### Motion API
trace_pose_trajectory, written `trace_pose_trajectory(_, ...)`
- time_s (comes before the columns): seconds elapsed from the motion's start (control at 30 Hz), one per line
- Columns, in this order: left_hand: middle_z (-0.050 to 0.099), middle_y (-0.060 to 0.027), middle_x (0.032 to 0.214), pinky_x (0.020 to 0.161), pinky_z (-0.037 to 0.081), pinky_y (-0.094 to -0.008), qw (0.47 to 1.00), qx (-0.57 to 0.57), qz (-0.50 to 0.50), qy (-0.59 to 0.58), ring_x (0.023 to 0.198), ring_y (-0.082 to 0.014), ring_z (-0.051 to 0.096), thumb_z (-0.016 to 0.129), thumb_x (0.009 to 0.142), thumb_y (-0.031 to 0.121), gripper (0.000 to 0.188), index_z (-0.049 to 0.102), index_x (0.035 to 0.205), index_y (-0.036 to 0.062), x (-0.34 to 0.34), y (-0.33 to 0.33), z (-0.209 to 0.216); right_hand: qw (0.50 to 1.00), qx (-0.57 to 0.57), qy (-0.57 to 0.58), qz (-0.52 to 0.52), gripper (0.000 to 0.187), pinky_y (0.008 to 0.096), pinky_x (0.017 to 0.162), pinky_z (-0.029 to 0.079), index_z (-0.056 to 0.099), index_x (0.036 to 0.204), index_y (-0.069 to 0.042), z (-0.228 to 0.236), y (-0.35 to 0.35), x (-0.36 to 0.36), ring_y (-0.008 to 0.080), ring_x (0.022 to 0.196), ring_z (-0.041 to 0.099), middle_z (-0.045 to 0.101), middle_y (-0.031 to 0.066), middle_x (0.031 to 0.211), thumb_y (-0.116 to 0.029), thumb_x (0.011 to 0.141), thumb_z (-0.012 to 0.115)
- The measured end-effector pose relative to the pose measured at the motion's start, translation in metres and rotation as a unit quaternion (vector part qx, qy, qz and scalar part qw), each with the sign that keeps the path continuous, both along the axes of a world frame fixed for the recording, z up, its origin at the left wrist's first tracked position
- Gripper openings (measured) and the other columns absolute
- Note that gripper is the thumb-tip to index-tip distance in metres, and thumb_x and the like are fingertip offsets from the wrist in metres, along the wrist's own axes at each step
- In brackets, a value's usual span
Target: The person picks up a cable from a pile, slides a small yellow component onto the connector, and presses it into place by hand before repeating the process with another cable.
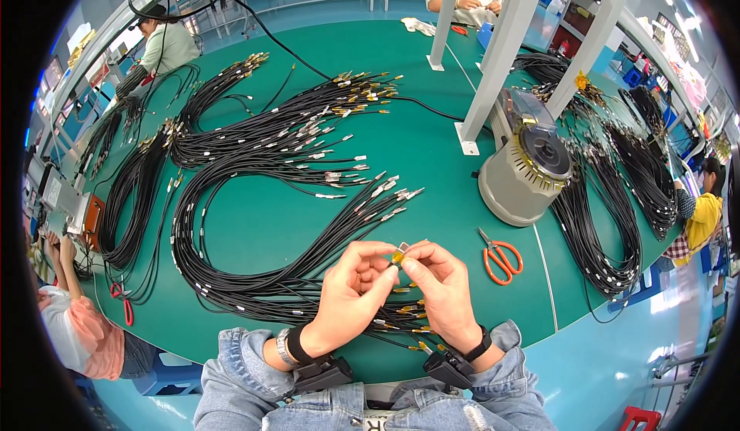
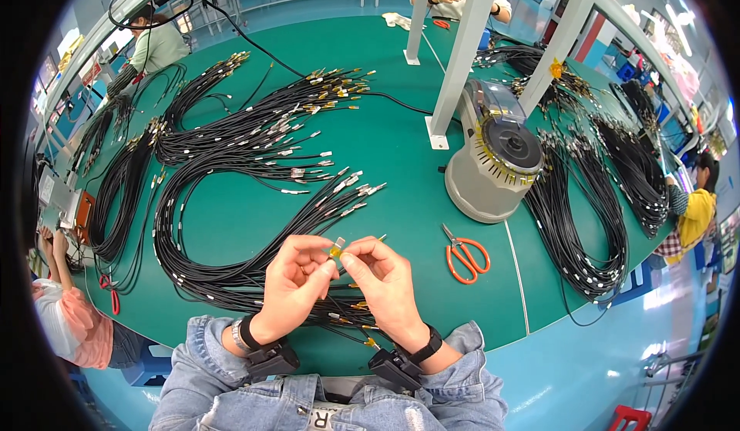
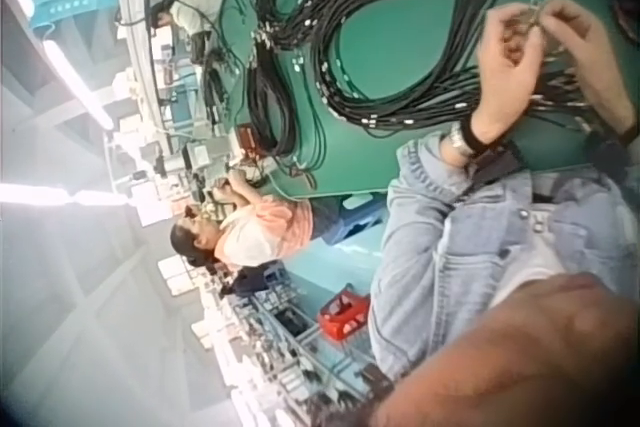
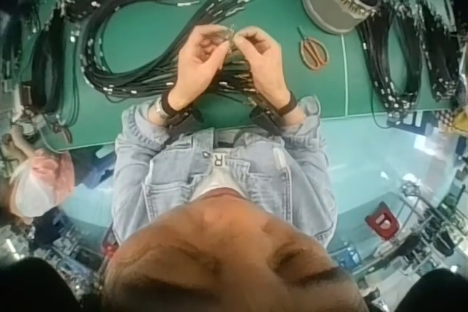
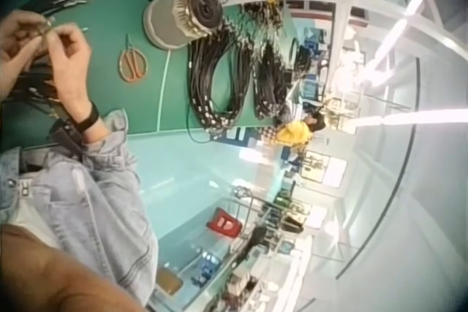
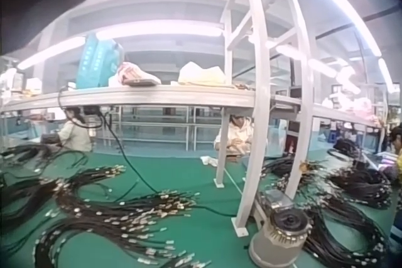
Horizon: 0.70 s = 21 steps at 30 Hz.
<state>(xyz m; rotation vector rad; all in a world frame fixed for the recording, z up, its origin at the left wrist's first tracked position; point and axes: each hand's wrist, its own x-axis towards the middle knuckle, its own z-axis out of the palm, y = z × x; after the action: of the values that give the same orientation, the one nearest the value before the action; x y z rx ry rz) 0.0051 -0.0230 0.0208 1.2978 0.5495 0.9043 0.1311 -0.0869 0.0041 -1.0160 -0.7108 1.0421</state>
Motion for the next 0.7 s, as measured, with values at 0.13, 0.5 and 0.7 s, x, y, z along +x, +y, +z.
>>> trace_pose_trajectory(0.13,0.06,-0.0071,0.071,0.043,0.04,-0.0188,0.938,0.319,0.107,0.089,0.052,-0.0092,0.055,0.063,0.077,-0.003,0.023,0.058,0.099,0.0029,0.0,0.002,-0.002,0.999,0.033,0.018,-0.002,0.009,0.0194,0.066,0.04,0.058,0.087,0.0,0.003,-0.001,-0.002,0.0057,0.078,0.049,0.055,0.0002,0.087,-0.008,0.085,0.059)
trace_pose_trajectory(0.5,0.062,-0.007,0.07,0.042,0.042,-0.0242,0.806,0.55,0.185,0.122,0.05,-0.0162,0.056,0.068,0.069,-0.003,0.034,0.059,0.102,0.0013,-0.001,0.011,-0.002,0.997,0.071,0.04,-0.008,0.007,0.0208,0.072,0.041,0.059,0.089,0.001,0.007,-0.004,-0.008,0.0072,0.08,0.051,0.056,0.0016,0.088,-0.003,0.084,0.06)
trace_pose_trajectory(0.7,0.061,-0.0065,0.07,0.04,0.04,-0.024,0.803,0.551,0.189,0.123,0.048,-0.0153,0.055,0.068,0.069,-0.003,0.031,0.059,0.098,0.0013,0.0,0.012,-0.004,0.995,0.083,0.049,-0.017,0.006,0.0223,0.076,0.042,0.06,0.089,0.001,0.005,-0.005,-0.01,0.0083,0.082,0.052,0.057,0.0022,0.088,-0.002,0.083,0.06)
